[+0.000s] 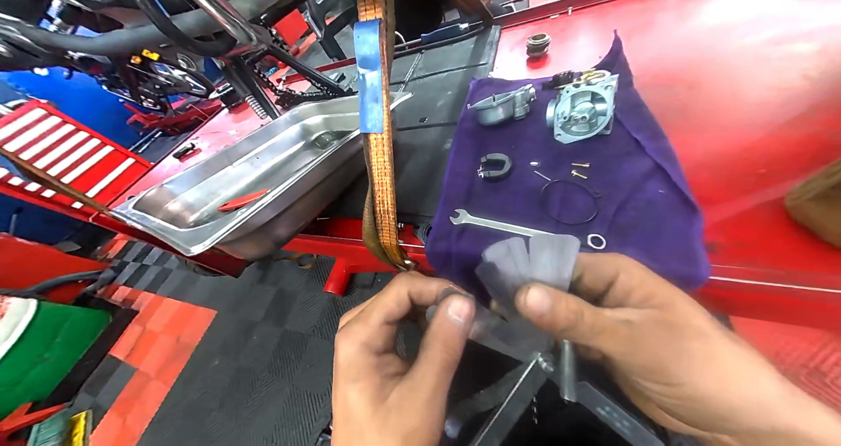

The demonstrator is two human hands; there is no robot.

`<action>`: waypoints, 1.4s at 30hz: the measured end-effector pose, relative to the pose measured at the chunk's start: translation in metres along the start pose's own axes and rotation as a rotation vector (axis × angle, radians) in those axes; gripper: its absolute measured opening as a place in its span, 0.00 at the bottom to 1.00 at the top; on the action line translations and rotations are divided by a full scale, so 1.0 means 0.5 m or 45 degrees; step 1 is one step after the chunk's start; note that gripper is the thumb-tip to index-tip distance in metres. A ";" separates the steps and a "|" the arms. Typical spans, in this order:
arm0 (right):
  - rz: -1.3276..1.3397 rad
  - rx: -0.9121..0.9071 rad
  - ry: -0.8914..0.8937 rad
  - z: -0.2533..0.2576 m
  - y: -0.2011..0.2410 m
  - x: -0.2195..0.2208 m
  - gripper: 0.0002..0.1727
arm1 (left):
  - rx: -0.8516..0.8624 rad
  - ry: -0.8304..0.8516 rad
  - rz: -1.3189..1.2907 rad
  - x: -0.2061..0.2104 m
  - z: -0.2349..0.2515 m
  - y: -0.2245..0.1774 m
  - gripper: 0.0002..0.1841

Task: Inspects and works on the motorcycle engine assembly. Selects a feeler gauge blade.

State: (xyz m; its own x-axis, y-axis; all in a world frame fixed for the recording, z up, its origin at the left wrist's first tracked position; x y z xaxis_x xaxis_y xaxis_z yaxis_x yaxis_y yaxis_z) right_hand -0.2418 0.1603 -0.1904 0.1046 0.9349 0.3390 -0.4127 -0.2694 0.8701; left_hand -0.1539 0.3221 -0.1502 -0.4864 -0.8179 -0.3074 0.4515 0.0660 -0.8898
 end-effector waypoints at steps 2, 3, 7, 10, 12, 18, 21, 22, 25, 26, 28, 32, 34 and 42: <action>0.008 0.018 0.008 0.000 0.000 0.002 0.10 | -0.011 0.001 0.005 -0.003 -0.004 0.004 0.09; 0.006 0.023 0.010 0.000 0.000 0.003 0.10 | -0.012 0.001 0.016 -0.005 -0.004 0.004 0.09; -0.010 0.030 0.015 0.002 0.002 0.007 0.10 | -0.005 0.004 0.055 -0.009 -0.003 0.000 0.09; -0.023 0.058 0.010 0.003 0.002 0.009 0.10 | -0.003 0.026 0.039 -0.006 0.001 -0.005 0.09; -0.018 0.101 0.000 0.002 0.000 0.009 0.10 | -0.003 0.034 0.038 -0.003 0.003 -0.006 0.09; -0.028 0.208 -0.009 0.002 -0.004 0.006 0.10 | -0.025 0.046 0.007 0.004 0.007 0.000 0.09; -0.036 0.242 -0.011 0.002 -0.004 0.005 0.10 | -0.028 0.056 0.001 0.007 0.009 0.000 0.09; -0.041 0.247 -0.008 0.002 -0.004 0.005 0.10 | -0.026 0.062 -0.001 0.008 0.010 -0.001 0.09; -0.053 0.226 0.006 0.003 -0.004 0.004 0.11 | -0.024 0.070 -0.005 0.011 0.012 0.001 0.08; -0.051 0.220 0.010 0.003 -0.004 0.004 0.11 | -0.025 0.068 -0.005 0.012 0.012 0.001 0.08; -0.042 0.215 0.011 0.002 -0.004 0.004 0.11 | -0.029 0.070 -0.011 0.013 0.012 0.002 0.07; -0.020 0.218 0.012 0.000 -0.005 0.001 0.11 | -0.061 0.079 -0.042 0.015 0.011 0.008 0.07; -0.011 0.236 0.016 -0.001 -0.006 0.001 0.10 | -0.085 0.079 -0.044 0.016 0.011 0.011 0.07; 0.052 0.286 0.030 -0.002 -0.008 0.000 0.12 | -0.126 0.062 -0.015 0.018 0.012 0.014 0.07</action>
Point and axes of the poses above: each hand's wrist, its own z-axis towards the middle knuckle, its own x-axis out of the palm, y = z × x, the point moved 6 cm from there along z, towards the middle knuckle, and after that the axes turned 10 degrees about -x, right-handed, at the moved point
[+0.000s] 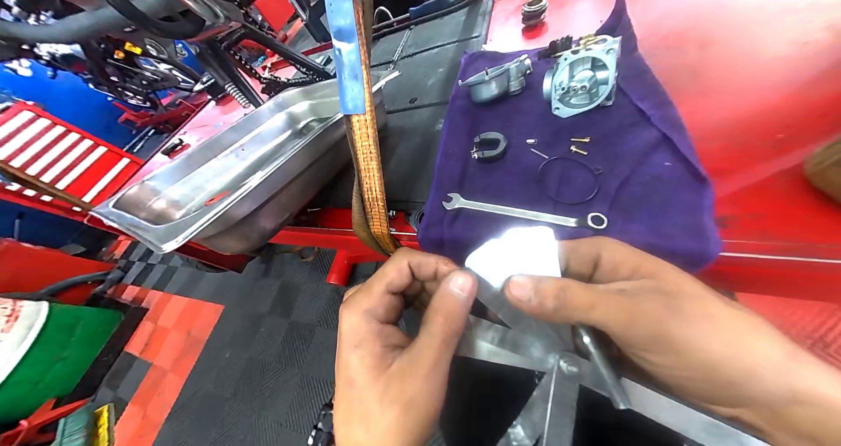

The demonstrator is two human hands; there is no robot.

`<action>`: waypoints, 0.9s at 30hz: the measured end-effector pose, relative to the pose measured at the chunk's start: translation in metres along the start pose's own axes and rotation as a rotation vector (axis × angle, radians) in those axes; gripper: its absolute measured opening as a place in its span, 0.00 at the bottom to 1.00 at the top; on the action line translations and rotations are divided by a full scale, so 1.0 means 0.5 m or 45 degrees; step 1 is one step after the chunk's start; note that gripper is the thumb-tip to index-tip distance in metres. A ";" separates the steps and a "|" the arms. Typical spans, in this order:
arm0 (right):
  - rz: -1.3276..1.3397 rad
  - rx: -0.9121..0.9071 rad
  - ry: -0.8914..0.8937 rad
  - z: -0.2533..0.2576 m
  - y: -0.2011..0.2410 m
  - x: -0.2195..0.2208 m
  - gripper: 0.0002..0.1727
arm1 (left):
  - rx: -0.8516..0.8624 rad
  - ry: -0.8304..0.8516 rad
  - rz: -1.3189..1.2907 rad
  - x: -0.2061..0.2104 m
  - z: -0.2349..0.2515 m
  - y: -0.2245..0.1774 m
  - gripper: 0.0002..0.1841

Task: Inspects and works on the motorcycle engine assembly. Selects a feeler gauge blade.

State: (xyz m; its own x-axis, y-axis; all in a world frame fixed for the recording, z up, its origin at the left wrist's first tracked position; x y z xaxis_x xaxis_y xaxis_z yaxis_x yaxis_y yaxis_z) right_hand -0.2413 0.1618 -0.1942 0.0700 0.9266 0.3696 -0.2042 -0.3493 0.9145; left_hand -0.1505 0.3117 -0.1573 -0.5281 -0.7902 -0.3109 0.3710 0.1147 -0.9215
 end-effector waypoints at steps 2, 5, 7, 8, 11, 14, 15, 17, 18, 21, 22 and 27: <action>-0.002 0.035 -0.018 -0.001 -0.003 -0.002 0.13 | -0.002 0.001 0.011 0.001 0.001 0.000 0.07; -0.020 0.070 -0.039 -0.002 -0.005 -0.004 0.13 | -0.003 -0.005 0.030 0.004 0.003 0.000 0.07; -0.029 0.065 -0.042 -0.002 -0.003 -0.005 0.13 | 0.000 -0.004 0.027 0.004 0.003 0.002 0.07; -0.031 0.065 -0.045 -0.002 -0.002 -0.005 0.13 | 0.005 0.000 0.018 0.005 0.004 0.003 0.07; -0.034 0.057 -0.049 -0.002 0.000 -0.004 0.13 | 0.028 0.017 -0.017 0.005 0.003 0.004 0.07; -0.064 0.034 -0.052 0.000 0.001 -0.005 0.13 | 0.056 0.027 -0.033 0.005 0.002 0.005 0.08; -0.069 0.031 -0.056 0.000 0.001 -0.005 0.14 | 0.059 0.033 -0.038 0.004 0.002 0.005 0.08; -0.059 0.033 -0.060 0.001 -0.001 -0.005 0.14 | 0.060 0.038 -0.055 0.004 0.001 0.008 0.08; -0.056 0.037 -0.064 0.001 -0.001 -0.005 0.14 | 0.060 0.040 -0.061 0.004 0.001 0.009 0.08; -0.036 0.040 -0.074 0.001 -0.001 -0.004 0.13 | 0.036 0.043 -0.078 0.005 0.001 0.012 0.08; -0.031 0.041 -0.074 0.001 -0.001 -0.004 0.13 | 0.020 0.043 -0.081 0.006 0.002 0.013 0.08; -0.047 0.045 -0.064 0.001 -0.001 -0.004 0.13 | -0.037 0.042 -0.092 0.008 0.002 0.018 0.09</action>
Point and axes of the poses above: each hand's wrist, its own z-axis towards the middle knuckle, its own x-axis out of the palm, y = z × x, the point moved 6 cm from there along z, towards the middle knuckle, and after that the axes turned 10 degrees about -x, right-handed, at the moved point
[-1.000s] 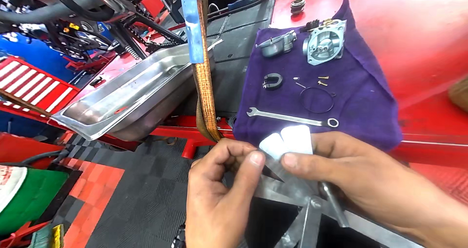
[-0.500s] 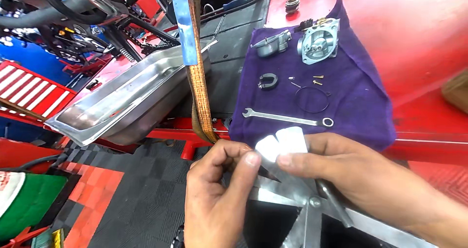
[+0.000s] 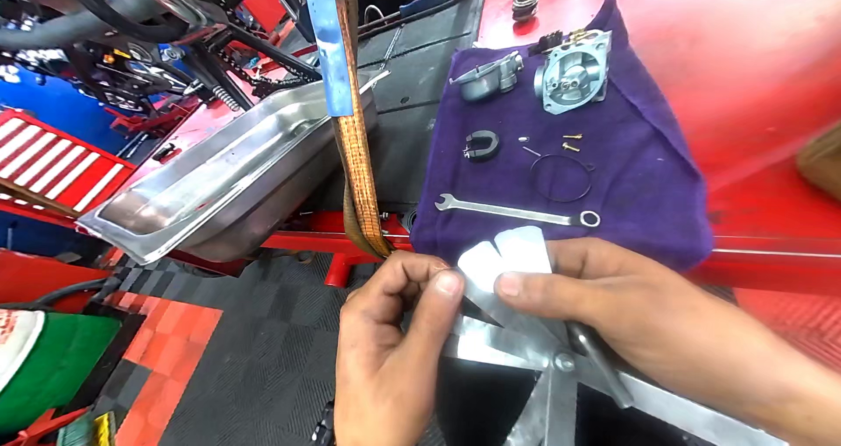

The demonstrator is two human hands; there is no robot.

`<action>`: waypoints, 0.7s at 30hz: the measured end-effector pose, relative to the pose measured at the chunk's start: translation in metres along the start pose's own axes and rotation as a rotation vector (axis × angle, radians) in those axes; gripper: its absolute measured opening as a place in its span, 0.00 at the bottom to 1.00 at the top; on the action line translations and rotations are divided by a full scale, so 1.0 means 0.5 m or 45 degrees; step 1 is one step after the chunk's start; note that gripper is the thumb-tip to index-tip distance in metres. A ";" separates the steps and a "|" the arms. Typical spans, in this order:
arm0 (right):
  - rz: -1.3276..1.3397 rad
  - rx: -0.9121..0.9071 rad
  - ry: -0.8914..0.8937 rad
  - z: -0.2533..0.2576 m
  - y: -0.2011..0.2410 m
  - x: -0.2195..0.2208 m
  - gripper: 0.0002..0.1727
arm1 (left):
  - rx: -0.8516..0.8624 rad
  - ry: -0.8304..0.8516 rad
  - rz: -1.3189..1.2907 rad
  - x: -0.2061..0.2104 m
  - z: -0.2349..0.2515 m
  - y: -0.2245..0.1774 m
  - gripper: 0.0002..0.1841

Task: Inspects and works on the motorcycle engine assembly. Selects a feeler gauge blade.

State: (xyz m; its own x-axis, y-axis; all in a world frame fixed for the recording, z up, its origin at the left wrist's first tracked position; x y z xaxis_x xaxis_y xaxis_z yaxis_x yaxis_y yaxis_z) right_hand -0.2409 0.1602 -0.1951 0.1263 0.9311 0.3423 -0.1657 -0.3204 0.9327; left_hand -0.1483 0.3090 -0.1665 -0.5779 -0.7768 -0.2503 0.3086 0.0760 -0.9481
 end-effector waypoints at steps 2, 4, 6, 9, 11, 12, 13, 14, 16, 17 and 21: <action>-0.001 -0.008 0.004 0.000 0.000 0.001 0.13 | -0.001 0.003 -0.018 0.001 0.000 0.001 0.09; -0.001 -0.018 0.004 0.000 0.000 0.002 0.13 | -0.007 -0.002 -0.036 0.001 0.000 0.004 0.09; -0.007 -0.036 0.008 0.000 0.001 0.003 0.13 | -0.013 -0.006 -0.043 0.002 -0.001 0.005 0.09; -0.024 -0.067 0.016 0.000 0.003 0.003 0.13 | -0.018 -0.011 -0.055 0.001 -0.003 0.007 0.09; -0.048 -0.082 0.009 0.000 0.003 0.003 0.13 | -0.011 -0.014 -0.057 0.001 -0.003 0.007 0.09; -0.058 -0.087 0.003 0.000 0.004 0.003 0.13 | -0.005 -0.012 -0.059 0.001 -0.004 0.007 0.09; -0.056 -0.091 0.001 -0.001 0.004 0.003 0.12 | -0.002 -0.009 -0.062 0.001 -0.004 0.007 0.09; -0.053 -0.094 0.002 -0.001 0.004 0.003 0.12 | 0.002 -0.006 -0.068 0.001 -0.004 0.007 0.09; -0.046 -0.098 0.001 -0.001 0.005 0.003 0.12 | 0.012 0.003 -0.079 0.001 -0.004 0.007 0.09; -0.050 -0.101 -0.001 -0.001 0.005 0.003 0.12 | 0.018 0.008 -0.083 0.001 -0.004 0.007 0.09; -0.054 -0.095 -0.019 -0.002 0.004 0.002 0.12 | 0.032 0.006 -0.103 0.001 -0.005 0.009 0.08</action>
Point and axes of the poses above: each hand's wrist, its own z-axis towards the middle knuckle, its own x-axis out of the palm, y = z × x, the point moved 6 cm from there along z, towards the middle knuckle, and after that the axes turned 10 degrees about -x, right-handed, at the moved point
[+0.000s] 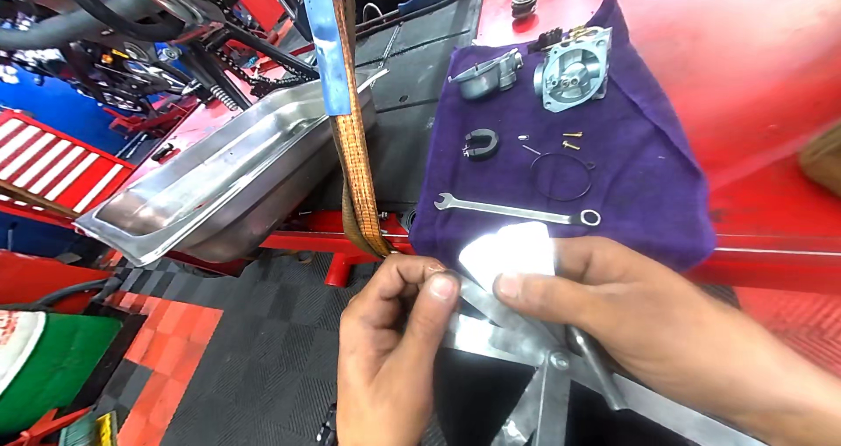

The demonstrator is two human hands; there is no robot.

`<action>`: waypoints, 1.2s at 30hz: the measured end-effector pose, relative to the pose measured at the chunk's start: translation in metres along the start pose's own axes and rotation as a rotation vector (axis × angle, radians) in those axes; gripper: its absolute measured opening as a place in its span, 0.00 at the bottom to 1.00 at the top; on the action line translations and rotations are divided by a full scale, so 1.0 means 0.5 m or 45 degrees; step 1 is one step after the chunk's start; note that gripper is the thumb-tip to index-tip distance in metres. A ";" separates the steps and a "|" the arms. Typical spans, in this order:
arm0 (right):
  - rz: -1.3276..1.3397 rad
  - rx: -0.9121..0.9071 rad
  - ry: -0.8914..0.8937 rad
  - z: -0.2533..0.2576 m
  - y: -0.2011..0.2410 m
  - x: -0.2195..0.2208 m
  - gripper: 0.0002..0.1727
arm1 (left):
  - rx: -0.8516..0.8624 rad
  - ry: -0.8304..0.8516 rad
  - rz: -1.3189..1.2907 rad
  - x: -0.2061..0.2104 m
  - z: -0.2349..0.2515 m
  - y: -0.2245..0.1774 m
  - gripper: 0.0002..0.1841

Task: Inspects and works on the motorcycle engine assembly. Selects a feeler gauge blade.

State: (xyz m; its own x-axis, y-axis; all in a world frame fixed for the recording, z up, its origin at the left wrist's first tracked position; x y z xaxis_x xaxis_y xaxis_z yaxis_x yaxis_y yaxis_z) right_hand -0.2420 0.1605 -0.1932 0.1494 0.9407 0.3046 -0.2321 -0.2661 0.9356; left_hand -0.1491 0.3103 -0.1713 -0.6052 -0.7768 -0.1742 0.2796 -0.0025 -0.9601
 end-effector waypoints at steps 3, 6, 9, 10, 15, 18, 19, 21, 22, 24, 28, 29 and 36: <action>-0.005 0.005 -0.003 0.000 -0.001 0.000 0.12 | -0.007 -0.009 -0.012 -0.001 0.000 0.002 0.09; -0.025 0.005 -0.007 0.001 0.001 0.001 0.12 | -0.029 -0.027 -0.004 -0.002 0.000 0.004 0.09; -0.030 0.009 -0.012 0.001 0.002 0.000 0.13 | -0.039 -0.033 0.002 -0.002 0.000 0.005 0.09; -0.032 0.005 -0.010 0.001 0.002 0.000 0.13 | -0.039 -0.031 0.001 -0.002 0.000 0.005 0.09; -0.031 0.001 -0.012 0.002 0.001 -0.001 0.12 | 0.003 -0.037 0.004 -0.004 0.002 0.001 0.09; -0.029 0.001 -0.015 0.002 0.001 0.000 0.12 | 0.062 -0.058 0.049 -0.012 0.004 -0.007 0.08; -0.026 -0.001 -0.011 0.002 0.001 0.000 0.12 | 0.078 -0.065 0.079 -0.015 0.004 -0.009 0.08; -0.028 0.005 -0.018 0.002 0.000 0.000 0.12 | 0.096 -0.079 0.121 -0.019 0.005 -0.014 0.08; -0.031 0.007 -0.019 0.002 0.000 0.000 0.12 | 0.098 -0.085 0.133 -0.020 0.004 -0.017 0.08; -0.028 0.011 -0.018 0.003 -0.001 0.000 0.12 | 0.092 -0.088 0.136 -0.021 0.004 -0.019 0.08; -0.015 0.006 -0.018 0.003 -0.004 0.001 0.12 | 0.073 -0.075 0.089 -0.020 0.005 -0.019 0.07; -0.014 0.008 -0.019 0.003 -0.004 0.001 0.12 | 0.064 -0.070 0.081 -0.020 0.006 -0.018 0.07; -0.016 0.009 -0.022 0.003 -0.002 0.002 0.12 | -0.009 -0.080 0.073 -0.020 0.008 -0.010 0.07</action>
State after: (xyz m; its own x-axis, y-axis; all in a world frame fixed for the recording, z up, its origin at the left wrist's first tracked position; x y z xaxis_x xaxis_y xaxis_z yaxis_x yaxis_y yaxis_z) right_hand -0.2402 0.1612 -0.1938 0.1689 0.9401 0.2961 -0.2235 -0.2560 0.9405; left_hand -0.1416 0.3156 -0.1638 -0.5400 -0.8137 -0.2153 0.3070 0.0477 -0.9505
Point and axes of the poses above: each hand's wrist, its own z-axis towards the middle knuckle, its own x-axis out of the palm, y = z × x, the point moved 6 cm from there along z, towards the middle knuckle, and after that the axes turned 10 degrees about -x, right-handed, at the moved point
